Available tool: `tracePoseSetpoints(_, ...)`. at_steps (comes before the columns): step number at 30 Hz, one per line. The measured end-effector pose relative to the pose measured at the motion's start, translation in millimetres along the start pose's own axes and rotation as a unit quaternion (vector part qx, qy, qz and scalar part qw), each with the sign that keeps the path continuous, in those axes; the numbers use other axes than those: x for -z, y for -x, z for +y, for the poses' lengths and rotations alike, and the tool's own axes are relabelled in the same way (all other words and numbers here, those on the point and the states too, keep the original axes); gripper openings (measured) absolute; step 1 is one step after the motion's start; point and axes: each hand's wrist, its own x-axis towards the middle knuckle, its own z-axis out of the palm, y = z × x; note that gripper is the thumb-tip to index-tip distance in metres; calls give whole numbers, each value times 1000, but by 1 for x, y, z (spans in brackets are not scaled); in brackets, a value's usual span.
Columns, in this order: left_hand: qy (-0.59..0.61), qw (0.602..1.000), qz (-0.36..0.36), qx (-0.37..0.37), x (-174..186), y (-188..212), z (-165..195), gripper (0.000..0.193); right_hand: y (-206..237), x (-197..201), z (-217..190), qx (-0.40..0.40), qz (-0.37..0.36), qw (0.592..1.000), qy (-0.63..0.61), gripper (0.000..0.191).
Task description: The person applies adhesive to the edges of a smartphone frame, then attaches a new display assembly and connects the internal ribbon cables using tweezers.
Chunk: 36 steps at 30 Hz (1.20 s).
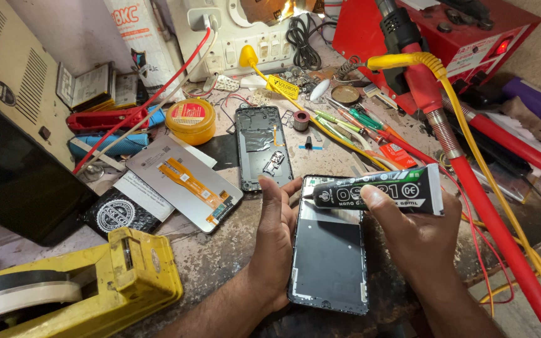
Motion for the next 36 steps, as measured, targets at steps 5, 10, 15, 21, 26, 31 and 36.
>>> tracePoseSetpoints(5,-24,999,12,-20,1,1,-1,111,4,3,-3,23,-1,999,36,10)
tracePoseSetpoints(10,-41,998,43,-24,3,1,-1,114,8,4,-5,26,-1,998,49,12)
tracePoseSetpoints(15,-28,998,50,-23,3,0,-2,115,10,6,-10,15,-2,995,94,15)
tracePoseSetpoints(21,-28,998,45,-31,3,0,-3,116,13,7,-15,-4,-3,991,131,15)
tracePoseSetpoints(26,-28,998,39,-28,4,1,-2,116,13,5,-16,-14,1,996,92,15)
tracePoseSetpoints(31,-35,999,37,-18,4,0,-2,117,12,4,-14,-9,0,998,59,14)
tracePoseSetpoints(36,-29,998,39,-29,4,-1,-3,118,15,10,-10,1,4,991,134,15)
